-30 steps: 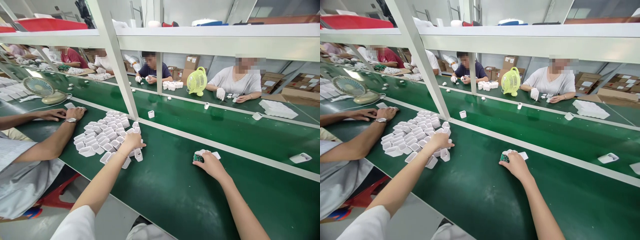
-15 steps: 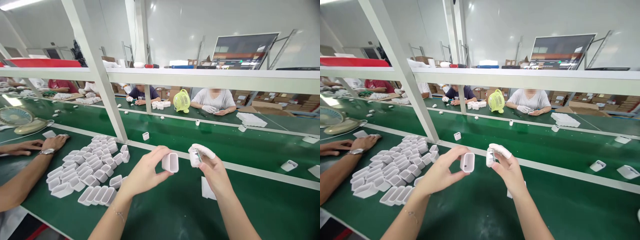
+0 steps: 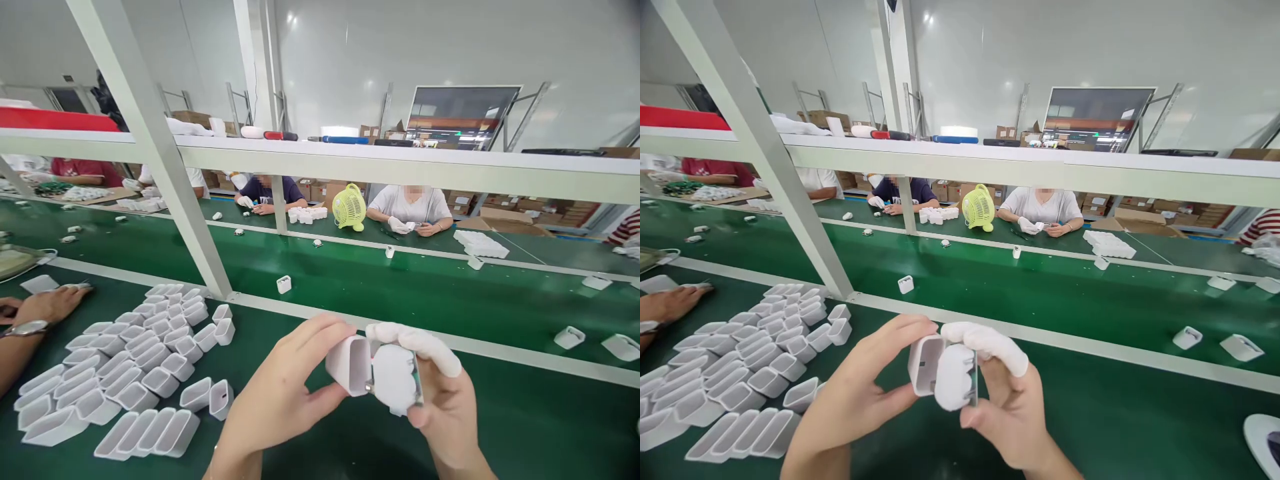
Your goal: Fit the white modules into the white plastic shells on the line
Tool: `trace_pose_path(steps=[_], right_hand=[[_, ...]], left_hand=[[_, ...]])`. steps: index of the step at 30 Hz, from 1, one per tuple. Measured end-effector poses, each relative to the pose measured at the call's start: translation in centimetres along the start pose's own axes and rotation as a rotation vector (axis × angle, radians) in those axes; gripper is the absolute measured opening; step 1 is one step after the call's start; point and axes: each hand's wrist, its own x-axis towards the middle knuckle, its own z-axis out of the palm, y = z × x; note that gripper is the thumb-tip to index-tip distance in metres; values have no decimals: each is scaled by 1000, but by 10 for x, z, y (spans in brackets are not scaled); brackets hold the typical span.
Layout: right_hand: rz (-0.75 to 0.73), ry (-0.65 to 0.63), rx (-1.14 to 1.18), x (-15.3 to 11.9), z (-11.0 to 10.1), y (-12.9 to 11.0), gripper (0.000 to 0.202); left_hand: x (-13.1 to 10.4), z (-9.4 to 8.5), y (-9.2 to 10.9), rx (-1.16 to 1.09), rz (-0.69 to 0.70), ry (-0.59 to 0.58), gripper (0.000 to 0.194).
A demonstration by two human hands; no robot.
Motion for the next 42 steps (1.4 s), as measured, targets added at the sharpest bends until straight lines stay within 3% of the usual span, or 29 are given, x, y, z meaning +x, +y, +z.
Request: trace_pose_path(steps=[9, 25, 42], right_hand=[[-68, -32, -196, -13, -7, 6, 53], [-61, -41, -300, -14, -8, 14, 59], [-278, -36, -651, -13, -6, 6, 49]], left_hand=[[-3, -3, 2, 63, 40, 33, 47], [-3, 0, -3, 58, 75, 48, 43], [-1, 0, -4, 51, 128, 77, 39]])
